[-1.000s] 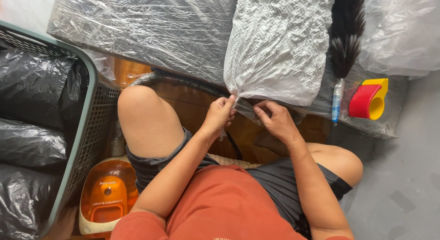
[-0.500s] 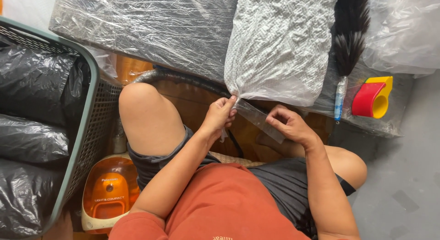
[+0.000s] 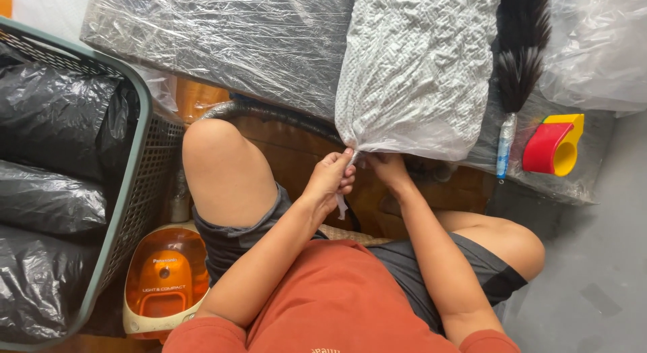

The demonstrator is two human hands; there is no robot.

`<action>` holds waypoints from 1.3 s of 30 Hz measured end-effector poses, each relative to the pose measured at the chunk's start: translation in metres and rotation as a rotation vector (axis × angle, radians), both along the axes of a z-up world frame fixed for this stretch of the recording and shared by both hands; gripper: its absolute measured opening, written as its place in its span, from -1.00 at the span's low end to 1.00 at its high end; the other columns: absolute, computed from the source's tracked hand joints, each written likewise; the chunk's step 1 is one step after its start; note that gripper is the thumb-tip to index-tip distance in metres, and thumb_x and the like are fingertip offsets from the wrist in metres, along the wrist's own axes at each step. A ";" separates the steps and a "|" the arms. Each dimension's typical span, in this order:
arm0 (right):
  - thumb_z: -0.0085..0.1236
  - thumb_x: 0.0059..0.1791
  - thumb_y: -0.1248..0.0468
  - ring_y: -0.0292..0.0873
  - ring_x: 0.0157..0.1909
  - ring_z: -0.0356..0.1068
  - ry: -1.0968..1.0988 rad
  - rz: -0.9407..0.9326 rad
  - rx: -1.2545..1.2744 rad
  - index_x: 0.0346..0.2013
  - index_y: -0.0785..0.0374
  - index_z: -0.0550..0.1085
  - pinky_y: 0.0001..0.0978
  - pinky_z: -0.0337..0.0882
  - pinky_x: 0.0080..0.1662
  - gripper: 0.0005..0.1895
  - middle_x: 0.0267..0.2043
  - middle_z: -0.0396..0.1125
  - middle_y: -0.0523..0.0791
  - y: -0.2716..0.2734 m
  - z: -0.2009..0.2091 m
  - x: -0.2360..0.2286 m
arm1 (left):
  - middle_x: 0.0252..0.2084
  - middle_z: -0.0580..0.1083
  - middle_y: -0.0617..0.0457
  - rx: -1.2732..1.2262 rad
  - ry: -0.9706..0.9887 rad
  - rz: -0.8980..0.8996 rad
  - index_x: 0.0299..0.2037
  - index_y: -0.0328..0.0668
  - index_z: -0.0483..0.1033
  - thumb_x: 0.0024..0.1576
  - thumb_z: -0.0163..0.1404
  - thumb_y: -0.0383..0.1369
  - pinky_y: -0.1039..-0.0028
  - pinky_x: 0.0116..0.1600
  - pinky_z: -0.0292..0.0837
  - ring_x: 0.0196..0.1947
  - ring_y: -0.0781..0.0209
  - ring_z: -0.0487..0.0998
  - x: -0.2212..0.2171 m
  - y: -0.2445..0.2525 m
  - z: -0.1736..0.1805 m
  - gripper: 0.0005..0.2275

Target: The person places a white textured item into a clear plastic bag, removes air using a handheld vacuum pump, and seals the bag. They then secure the opening with tape and press the package to remove remaining air.

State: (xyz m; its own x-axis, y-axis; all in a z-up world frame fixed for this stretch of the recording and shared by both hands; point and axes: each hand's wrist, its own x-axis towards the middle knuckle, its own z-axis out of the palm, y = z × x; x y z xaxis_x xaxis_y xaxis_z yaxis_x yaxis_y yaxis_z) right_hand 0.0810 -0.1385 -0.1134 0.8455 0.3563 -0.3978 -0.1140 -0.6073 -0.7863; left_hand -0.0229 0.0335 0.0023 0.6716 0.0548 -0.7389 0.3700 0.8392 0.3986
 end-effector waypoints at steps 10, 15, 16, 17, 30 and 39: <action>0.15 0.08 0.24 -0.14 0.32 0.22 0.181 0.284 0.303 0.31 0.18 0.24 -0.36 0.07 0.34 -0.48 0.21 0.28 -0.04 0.069 -0.137 0.024 | -0.54 0.23 0.18 -0.057 0.039 0.019 -0.28 -0.19 0.30 0.30 -0.02 -0.17 0.79 -0.64 0.03 -0.68 0.54 0.18 -0.005 -0.008 -0.002 -0.74; 0.13 0.10 0.28 -0.18 0.46 0.08 0.273 0.417 0.446 0.48 0.14 0.06 -0.45 -0.10 0.47 -0.31 0.38 0.16 -0.07 0.080 -0.196 0.030 | -0.56 0.19 0.17 -0.076 -0.028 0.121 -0.20 -0.09 0.27 0.30 0.00 -0.21 0.77 -0.65 0.03 -0.70 0.50 0.16 -0.007 -0.017 -0.013 -0.80; 0.12 0.10 0.29 -0.19 0.51 0.03 0.297 0.455 0.490 0.53 0.12 0.01 -0.48 -0.16 0.51 -0.25 0.43 0.12 -0.09 0.078 -0.206 0.034 | -0.57 0.18 0.18 -0.071 -0.035 0.150 -0.21 -0.05 0.26 0.30 0.00 -0.22 0.77 -0.65 0.02 -0.71 0.49 0.15 -0.006 -0.020 -0.010 -0.81; 0.11 0.10 0.30 -0.20 0.56 -0.02 0.321 0.494 0.533 0.58 0.11 -0.05 -0.51 -0.22 0.55 -0.18 0.48 0.08 -0.10 0.076 -0.216 0.037 | -0.58 0.18 0.18 -0.067 -0.042 0.179 -0.22 -0.01 0.25 0.30 0.01 -0.23 0.77 -0.65 0.01 -0.71 0.49 0.15 -0.006 -0.022 -0.007 -0.82; 0.06 0.06 -0.21 -0.26 -0.12 0.50 -0.405 0.573 -0.434 -0.24 -0.22 0.53 -0.24 0.48 -0.08 -0.73 -0.36 0.44 -0.40 0.103 0.217 -0.024 | -0.66 0.28 0.14 0.240 -0.056 0.218 -0.19 -0.09 0.33 0.35 -0.13 -0.32 0.67 -0.67 0.16 -0.75 0.44 0.21 -0.008 -0.040 -0.018 -0.91; 0.19 -0.04 -0.01 0.11 -0.11 0.51 -0.418 0.861 -0.370 -0.17 -0.07 0.55 -0.02 0.44 -0.05 -0.78 -0.32 0.51 -0.12 0.176 0.169 -0.011 | -0.72 0.29 0.13 0.401 -0.151 0.116 -0.19 -0.13 0.40 0.36 -0.17 -0.30 0.64 -0.65 0.12 -0.78 0.42 0.19 -0.013 -0.043 -0.066 -0.85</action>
